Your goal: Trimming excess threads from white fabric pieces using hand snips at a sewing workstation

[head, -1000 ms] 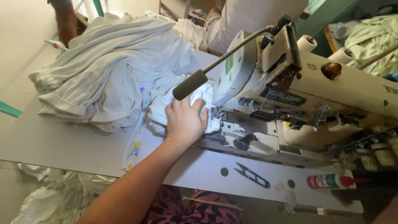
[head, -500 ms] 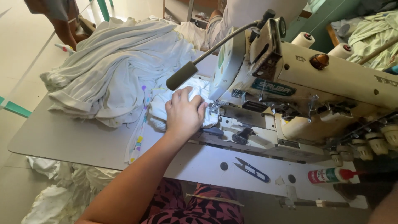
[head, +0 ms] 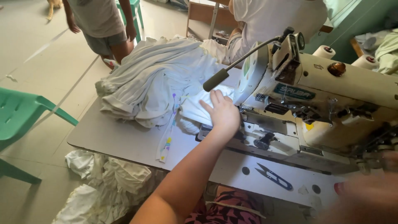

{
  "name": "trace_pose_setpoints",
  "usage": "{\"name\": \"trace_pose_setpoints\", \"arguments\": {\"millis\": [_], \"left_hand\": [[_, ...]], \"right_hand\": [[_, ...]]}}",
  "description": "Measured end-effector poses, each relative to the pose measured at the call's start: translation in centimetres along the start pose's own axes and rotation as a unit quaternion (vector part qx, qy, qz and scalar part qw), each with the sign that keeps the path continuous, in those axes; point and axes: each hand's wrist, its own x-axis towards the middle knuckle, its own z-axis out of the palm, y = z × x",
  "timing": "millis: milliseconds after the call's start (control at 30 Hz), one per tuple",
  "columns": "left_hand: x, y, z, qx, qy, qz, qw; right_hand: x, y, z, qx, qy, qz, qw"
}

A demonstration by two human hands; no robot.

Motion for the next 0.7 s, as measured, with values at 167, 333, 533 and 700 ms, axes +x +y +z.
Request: {"name": "trace_pose_setpoints", "arguments": {"millis": [167, 333, 533, 700], "left_hand": [[0.2, -0.7, 1.3, 0.081, 0.055, 0.068, 0.993], [0.1, -1.6, 2.5, -0.053, 0.172, 0.127, 0.975], [1.0, -0.5, 5.9, -0.034, 0.119, 0.069, 0.990], [-0.1, -1.5, 6.1, -0.035, 0.144, 0.090, 0.985]], "right_hand": [[-2.1, -7.8, 13.4, 0.272, -0.126, 0.020, 0.954], [-3.4, -8.2, 18.7, 0.420, -0.065, 0.191, 0.885], [-3.5, -9.3, 20.5, 0.512, -0.016, 0.297, 0.806], [-3.3, -6.3, 21.9, 0.516, -0.050, 0.329, 0.789]]}}
